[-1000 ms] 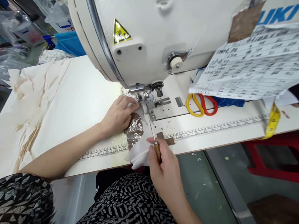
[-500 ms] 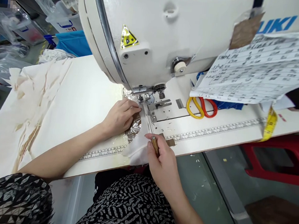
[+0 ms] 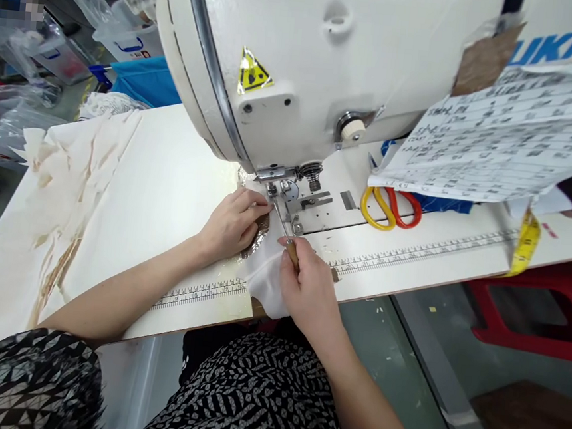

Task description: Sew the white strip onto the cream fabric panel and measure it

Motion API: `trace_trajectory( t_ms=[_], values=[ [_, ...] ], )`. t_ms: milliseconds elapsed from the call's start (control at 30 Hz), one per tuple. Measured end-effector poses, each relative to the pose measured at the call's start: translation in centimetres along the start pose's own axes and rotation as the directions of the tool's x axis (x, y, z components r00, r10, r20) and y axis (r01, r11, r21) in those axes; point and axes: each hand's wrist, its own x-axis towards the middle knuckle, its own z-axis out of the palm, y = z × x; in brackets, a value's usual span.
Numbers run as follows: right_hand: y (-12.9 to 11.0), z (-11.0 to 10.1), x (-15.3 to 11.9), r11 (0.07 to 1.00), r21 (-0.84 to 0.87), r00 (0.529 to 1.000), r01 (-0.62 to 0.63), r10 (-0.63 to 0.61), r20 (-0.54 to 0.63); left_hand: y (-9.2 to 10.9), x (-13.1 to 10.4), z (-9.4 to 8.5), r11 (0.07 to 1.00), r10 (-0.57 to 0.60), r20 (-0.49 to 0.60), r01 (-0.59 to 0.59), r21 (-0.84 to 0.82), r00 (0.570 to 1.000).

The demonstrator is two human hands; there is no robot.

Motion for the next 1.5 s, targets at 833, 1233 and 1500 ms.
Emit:
trace_trajectory(
  t_ms=[833,1233,1500],
  values=[
    [-1.4,-0.1,-2.2,0.880,-0.297,0.920,0.371,-0.392,-0.014,-0.9,2.3,3.3,0.947,-0.320,0.013,0.320,-0.019,0.947],
    [1.6,1.7,1.5,0.834,-0.531,0.951,0.150,-0.268,-0.152,-2.1,1.5,1.1,0.781,-0.426,-0.003,0.366,-0.506,0.905],
    [1.7,1.7,2.0,0.847,-0.510,0.955,0.149,-0.256,-0.147,-1.8,1.7,0.5,0.770,-0.450,0.024,0.402,-0.496,0.893]
  ],
)
